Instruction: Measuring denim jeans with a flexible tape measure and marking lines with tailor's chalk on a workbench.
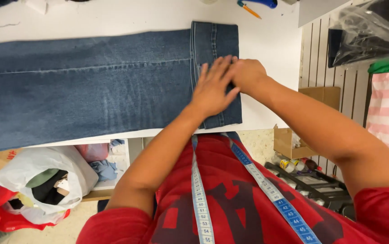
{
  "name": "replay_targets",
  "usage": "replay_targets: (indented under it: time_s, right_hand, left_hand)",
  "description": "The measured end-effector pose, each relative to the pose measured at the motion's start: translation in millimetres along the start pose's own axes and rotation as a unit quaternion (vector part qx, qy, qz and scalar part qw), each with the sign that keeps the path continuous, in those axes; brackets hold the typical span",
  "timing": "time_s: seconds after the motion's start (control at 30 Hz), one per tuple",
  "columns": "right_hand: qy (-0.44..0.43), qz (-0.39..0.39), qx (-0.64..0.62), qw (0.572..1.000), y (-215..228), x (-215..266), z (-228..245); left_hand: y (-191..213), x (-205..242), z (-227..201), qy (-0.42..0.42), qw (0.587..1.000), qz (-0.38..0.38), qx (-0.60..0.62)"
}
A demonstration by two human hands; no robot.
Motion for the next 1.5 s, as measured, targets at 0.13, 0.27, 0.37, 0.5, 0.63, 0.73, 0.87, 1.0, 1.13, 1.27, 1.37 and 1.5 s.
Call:
replay_targets:
  time_s: [0.13, 0.27, 0.37, 0.5, 0.63, 0.73, 0.87, 1.0, 1.13, 1.27, 1.37, 1.5]
  right_hand:
    - [-0.025, 0.041, -0.022, 0.999, 33, 32, 9]
    - [-0.043, 0.014, -0.043, 0.998, 12, 15, 0]
    - [-0.05, 0.013, -0.063, 0.997, 17, 29, 4]
    - [-0.035, 0.031, -0.085, 0.995, 36, 52, 10]
    - [-0.039, 0.031, -0.11, 0.993, 22, 38, -4]
    - [-0.046, 0.038, -0.118, 0.991, 14, 29, -9]
    - [-0.068, 0.053, -0.126, 0.988, 7, 22, -26]
    - [-0.068, 0.077, -0.145, 0.984, -7, 19, -17]
    - [-0.072, 0.093, -0.123, 0.985, 2, 28, -14]
    - [-0.075, 0.077, -0.155, 0.982, 10, 33, -13]
    - [-0.065, 0.063, -0.169, 0.981, -1, 32, -17]
    - [-0.054, 0.006, -0.187, 0.981, -17, 17, -49]
  left_hand:
    - [23, 21, 59, 0.081, 0.984, 0.072, -0.14]
    - [21, 9, 25, 0.107, 0.988, 0.014, -0.109]
    - [-28, 12, 12, 0.0, 0.994, -0.048, -0.094]
    - [-15, 49, 18, 0.1, 0.979, 0.108, -0.139]
    - [-3, 20, -7, 0.156, 0.953, 0.192, -0.175]
    - [-5, -33, -11, -0.039, 0.984, 0.047, 0.166]
    - [-11, -74, 6, -0.083, 0.989, 0.034, 0.122]
    - [1, -58, 13, 0.103, 0.961, 0.198, -0.165]
    - [31, -59, 12, 0.177, 0.891, 0.331, -0.255]
    - [39, -73, 0, 0.231, 0.832, 0.378, -0.333]
    - [12, -82, -22, 0.072, 0.948, 0.285, -0.123]
    - [-49, -71, 6, -0.08, 0.988, 0.002, 0.135]
Point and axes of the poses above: each hand's wrist, its own x-axis away from the middle knuckle, its own y-axis out of the back of the hand, z = x × y, the point moved 4 cm from there along -x, towards the middle knuckle, and after that the axes turned 13 degrees about z, right-handed, at the moved point
